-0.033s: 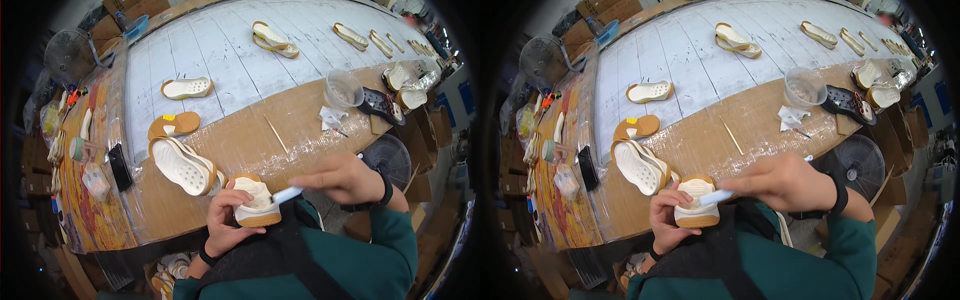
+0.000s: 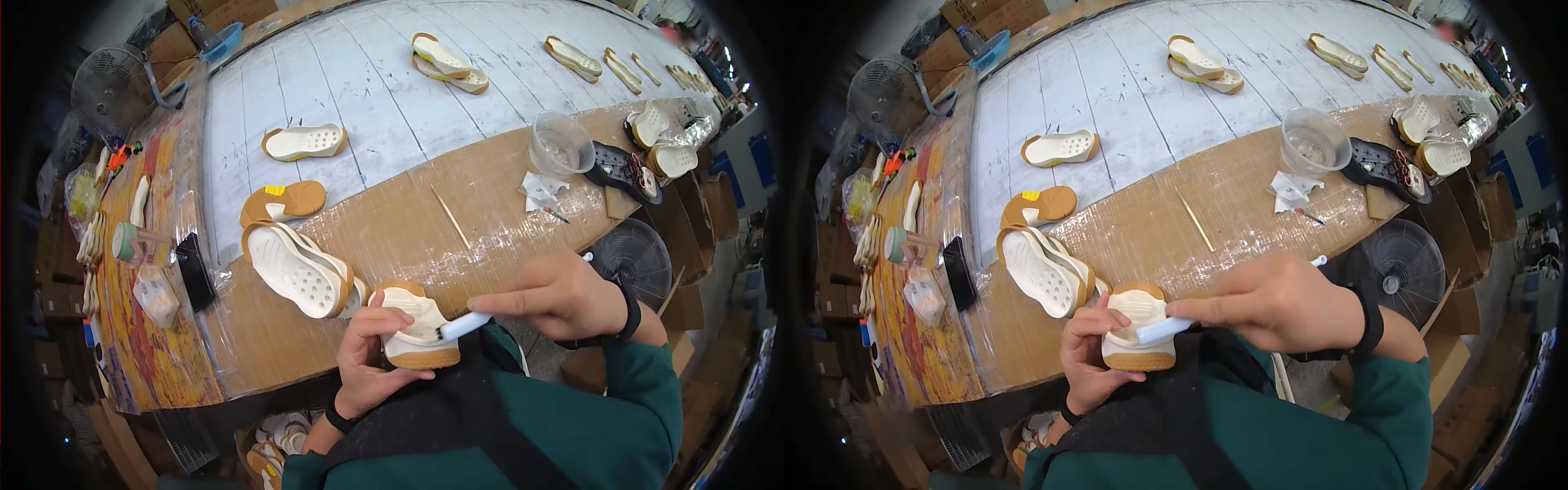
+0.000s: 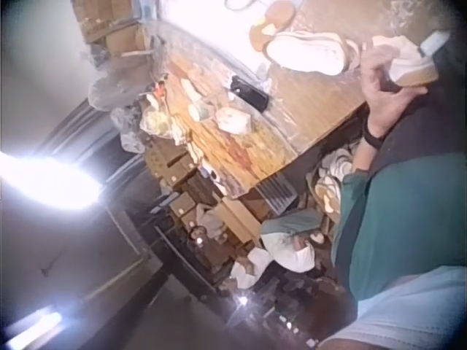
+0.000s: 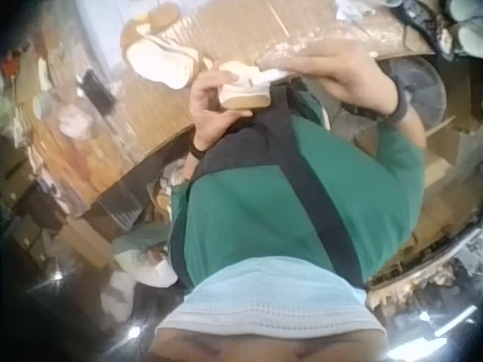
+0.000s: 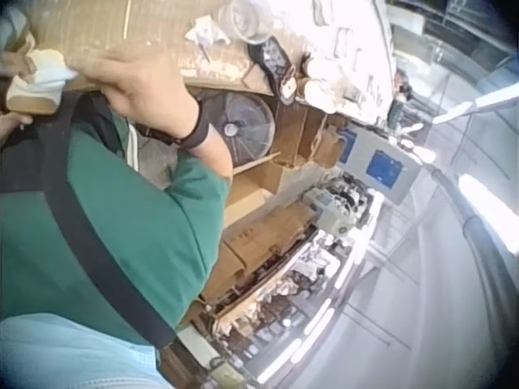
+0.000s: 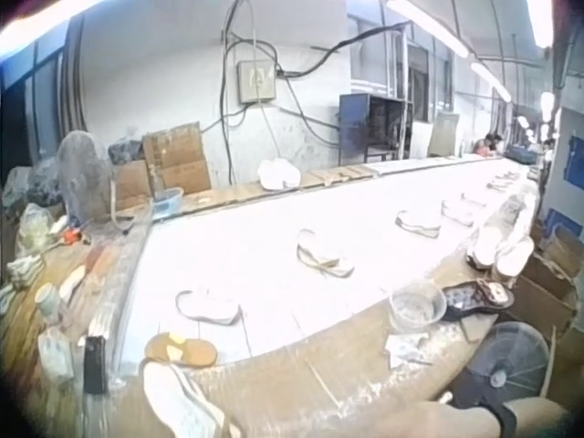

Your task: Inspecting, cleaning, and sorting shoe components on a production line.

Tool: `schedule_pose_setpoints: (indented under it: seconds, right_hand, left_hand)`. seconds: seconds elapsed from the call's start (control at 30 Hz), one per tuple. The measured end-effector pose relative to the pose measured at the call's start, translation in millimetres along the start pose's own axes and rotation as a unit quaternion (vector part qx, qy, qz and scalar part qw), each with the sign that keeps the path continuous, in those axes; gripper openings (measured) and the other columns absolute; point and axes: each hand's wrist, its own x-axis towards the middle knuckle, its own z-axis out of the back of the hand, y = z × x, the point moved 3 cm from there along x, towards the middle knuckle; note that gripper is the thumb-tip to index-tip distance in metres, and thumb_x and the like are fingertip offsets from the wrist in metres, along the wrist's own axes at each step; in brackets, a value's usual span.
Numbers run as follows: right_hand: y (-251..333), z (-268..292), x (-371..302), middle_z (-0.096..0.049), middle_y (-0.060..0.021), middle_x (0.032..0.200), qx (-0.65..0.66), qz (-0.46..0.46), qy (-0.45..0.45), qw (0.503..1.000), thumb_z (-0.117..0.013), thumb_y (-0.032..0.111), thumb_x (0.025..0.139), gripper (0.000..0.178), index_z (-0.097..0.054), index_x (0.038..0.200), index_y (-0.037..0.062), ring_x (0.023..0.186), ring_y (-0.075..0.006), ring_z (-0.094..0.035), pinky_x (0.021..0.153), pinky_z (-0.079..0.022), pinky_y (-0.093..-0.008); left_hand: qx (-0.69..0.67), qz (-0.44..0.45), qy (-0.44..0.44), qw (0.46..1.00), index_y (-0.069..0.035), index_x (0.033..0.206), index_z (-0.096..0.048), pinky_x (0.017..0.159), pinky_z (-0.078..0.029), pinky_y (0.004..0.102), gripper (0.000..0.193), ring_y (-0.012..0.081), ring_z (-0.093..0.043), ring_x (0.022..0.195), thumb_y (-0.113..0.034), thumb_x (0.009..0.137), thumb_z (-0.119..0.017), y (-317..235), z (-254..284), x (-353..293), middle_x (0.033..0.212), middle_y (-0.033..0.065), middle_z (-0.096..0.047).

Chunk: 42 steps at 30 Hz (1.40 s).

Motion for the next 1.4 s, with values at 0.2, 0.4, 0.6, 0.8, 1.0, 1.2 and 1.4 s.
schedule_pose_setpoints:
  seconds: [0.2,0.4,0.6,0.8,1.0,1.2,1.4]
  right_hand:
    - [0.3,-8.1,-7.4,-0.057,-0.0021,0.071,-0.051,0.009,-0.009,0.999,-0.061,0.002,0.064,0.047,-0.06,0.109,0.0162,0.056,-0.0198,-0.055,0.047,-0.044,-0.0298]
    - [2.9,-6.3,-18.4,-0.057,0.0004,0.07,-0.103,-0.011,-0.057,0.993,-0.061,0.002,0.065,0.045,-0.061,0.107,0.0157,0.056,-0.0174,-0.054,0.045,-0.043,-0.0281]
    - [0.6,-13.4,-24.3,-0.059,-0.0011,0.07,-0.091,-0.035,-0.111,0.989,-0.063,0.0,0.062,0.047,-0.061,0.107,0.0138,0.054,-0.0166,-0.053,0.045,-0.043,-0.0274]
    - [2.8,-12.4,-35.8,-0.06,-0.003,0.071,-0.056,-0.079,-0.138,0.986,-0.063,-0.002,0.06,0.046,-0.062,0.105,0.0107,0.057,-0.0164,-0.055,0.047,-0.045,-0.0268]
    - [8.6,-13.0,-34.5,-0.061,-0.0024,0.073,-0.092,-0.053,-0.148,0.983,-0.063,-0.002,0.06,0.046,-0.062,0.104,0.0107,0.056,-0.0153,-0.054,0.046,-0.044,-0.0262]
    - [8.8,-12.9,-46.1,-0.059,-0.0019,0.072,-0.078,-0.088,-0.159,0.98,-0.063,-0.001,0.061,0.045,-0.062,0.105,0.0123,0.055,-0.0158,-0.054,0.045,-0.043,-0.0271]
    - [9.2,-9.5,-50.9,-0.059,-0.002,0.073,-0.1,-0.105,-0.155,0.977,-0.062,-0.003,0.062,0.045,-0.062,0.104,0.0114,0.057,-0.0169,-0.055,0.047,-0.044,-0.0271]
  left_hand:
    - [0.043,0.01,-0.004,0.999,-0.006,0.098,-0.054,0.104,-0.012,0.0506,0.055,0.017,-0.054,0.094,-0.013,0.052,-0.083,1.5,-7.0,2.7,0.097,0.0044,-0.055]
    - [0.046,0.034,-0.006,0.998,-0.006,0.113,-0.042,0.106,-0.007,0.0484,0.076,0.0175,-0.053,0.094,-0.011,0.049,-0.084,7.8,-12.6,4.7,0.094,0.005,-0.054]
    - [-0.006,0.021,-0.016,1.0,-0.007,0.128,-0.022,0.088,-0.037,0.0344,0.095,0.0176,-0.052,0.093,-0.004,0.054,-0.082,3.4,-29.6,12.2,0.097,0.0101,-0.053]
    - [-0.012,0.029,-0.042,0.999,-0.007,0.131,-0.015,0.084,-0.039,0.0312,0.101,0.0178,-0.051,0.093,-0.002,0.054,-0.081,2.3,-33.1,15.4,0.096,0.0098,-0.052]
    - [0.016,0.041,-0.044,0.998,-0.004,0.132,-0.007,0.099,-0.026,0.0397,0.107,0.017,-0.052,0.093,-0.002,0.055,-0.08,-0.4,-39.5,15.4,0.096,0.0073,-0.052]
    - [0.013,0.045,-0.045,0.998,-0.003,0.133,0.001,0.106,-0.006,0.0463,0.113,0.0169,-0.053,0.095,-0.003,0.055,-0.08,0.1,-47.8,16.8,0.095,0.0048,-0.052]
    - [0.006,0.053,-0.057,0.997,-0.002,0.134,0.006,0.106,-0.004,0.047,0.115,0.017,-0.053,0.094,-0.002,0.056,-0.079,1.3,-47.4,16.4,0.095,0.0039,-0.052]
